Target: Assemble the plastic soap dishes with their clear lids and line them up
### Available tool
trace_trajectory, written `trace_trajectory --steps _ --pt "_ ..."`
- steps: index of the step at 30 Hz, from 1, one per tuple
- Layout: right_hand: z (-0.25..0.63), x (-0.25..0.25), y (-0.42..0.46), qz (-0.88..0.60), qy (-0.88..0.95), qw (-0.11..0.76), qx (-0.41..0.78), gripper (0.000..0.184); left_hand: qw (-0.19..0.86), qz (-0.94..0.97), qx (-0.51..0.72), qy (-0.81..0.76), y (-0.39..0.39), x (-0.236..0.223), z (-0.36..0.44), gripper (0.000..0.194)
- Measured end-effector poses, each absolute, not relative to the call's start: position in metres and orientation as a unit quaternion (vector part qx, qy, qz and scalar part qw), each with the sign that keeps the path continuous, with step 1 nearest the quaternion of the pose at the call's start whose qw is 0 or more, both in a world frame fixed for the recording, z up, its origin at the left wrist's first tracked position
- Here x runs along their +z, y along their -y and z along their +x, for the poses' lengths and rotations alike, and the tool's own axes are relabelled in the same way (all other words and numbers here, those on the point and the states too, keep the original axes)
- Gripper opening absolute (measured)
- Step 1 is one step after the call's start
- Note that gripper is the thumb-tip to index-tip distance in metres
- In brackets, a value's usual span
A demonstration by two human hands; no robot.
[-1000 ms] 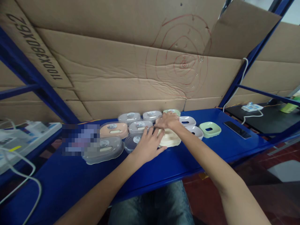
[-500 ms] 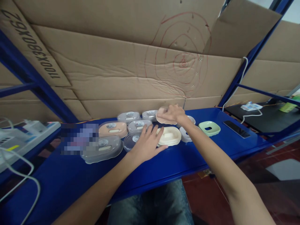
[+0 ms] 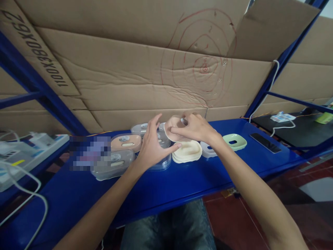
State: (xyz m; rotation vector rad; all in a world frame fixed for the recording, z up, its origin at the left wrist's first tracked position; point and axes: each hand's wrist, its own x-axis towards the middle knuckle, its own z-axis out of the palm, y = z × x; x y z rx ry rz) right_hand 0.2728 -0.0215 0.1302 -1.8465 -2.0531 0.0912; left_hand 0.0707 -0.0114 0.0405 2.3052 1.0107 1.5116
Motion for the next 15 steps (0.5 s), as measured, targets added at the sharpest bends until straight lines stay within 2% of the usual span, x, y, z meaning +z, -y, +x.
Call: trace_trajectory --steps 3,10,15 --pt "0.256 0.132 0.037 -0.636 0.749 0.183 0.042 0.055 0.141 0.795 0.474 -0.351 0.01 0.043 0.068 0.114" --pt "0.251 0.132 0.046 -0.574 0.788 0.217 0.052 0.073 0.192 0.759 0.536 -0.315 0.006 0.053 0.057 0.079" --pt "0.268 0.118 0.039 -0.475 0.816 0.307 0.121 0.079 0.319 0.69 0.58 -0.293 -0.005 0.056 0.045 0.066"
